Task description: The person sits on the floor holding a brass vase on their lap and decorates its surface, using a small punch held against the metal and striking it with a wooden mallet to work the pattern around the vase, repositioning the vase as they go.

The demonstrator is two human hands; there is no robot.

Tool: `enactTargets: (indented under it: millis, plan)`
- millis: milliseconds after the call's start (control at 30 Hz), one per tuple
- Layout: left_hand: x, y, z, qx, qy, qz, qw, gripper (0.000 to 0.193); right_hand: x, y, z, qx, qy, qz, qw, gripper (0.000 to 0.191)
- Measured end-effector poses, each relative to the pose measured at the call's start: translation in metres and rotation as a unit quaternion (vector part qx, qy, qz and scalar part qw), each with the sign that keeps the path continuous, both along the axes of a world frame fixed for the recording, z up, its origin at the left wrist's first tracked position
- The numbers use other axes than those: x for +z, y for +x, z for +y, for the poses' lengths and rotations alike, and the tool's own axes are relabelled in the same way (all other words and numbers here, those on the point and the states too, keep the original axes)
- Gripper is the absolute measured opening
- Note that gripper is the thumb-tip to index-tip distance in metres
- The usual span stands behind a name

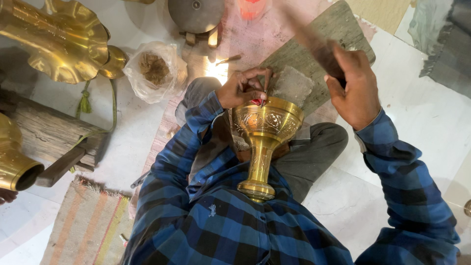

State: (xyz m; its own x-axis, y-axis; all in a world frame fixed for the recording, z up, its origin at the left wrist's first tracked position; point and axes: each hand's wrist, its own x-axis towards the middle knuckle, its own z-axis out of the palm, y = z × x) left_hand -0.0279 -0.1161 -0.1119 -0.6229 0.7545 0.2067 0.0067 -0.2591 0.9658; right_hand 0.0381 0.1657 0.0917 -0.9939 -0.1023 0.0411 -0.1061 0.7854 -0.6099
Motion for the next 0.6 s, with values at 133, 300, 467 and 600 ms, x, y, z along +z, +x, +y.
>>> enactTargets:
  millis: [133, 300, 467, 600]
  plan:
    - [-0.0027, 0.0007, -0.0012, 0.017, -0.036, 0.009, 0.999, 0.07, -0.0046, -0.0021, 0.0061, 0.111, 0.223, 0.085, 0.965, 0.068]
    - [-0.0044, 0.0035, -0.0018, 0.028, -0.008, 0.003, 1.0, 0.072, -0.0066, -0.0016, 0.005, 0.021, 0.024, 0.016, 0.999, 0.062]
    - [-0.0043, 0.0028, -0.0028, 0.028, -0.029, 0.002, 0.999, 0.068, -0.0018, 0.0007, 0.0044, 0.073, 0.133, 0.075, 0.986, 0.067]
    - [-0.0025, 0.0031, -0.0028, 0.019, -0.009, -0.003, 1.0, 0.068, -0.0006, -0.0022, 0.005, 0.127, 0.219, 0.066, 0.965, 0.068]
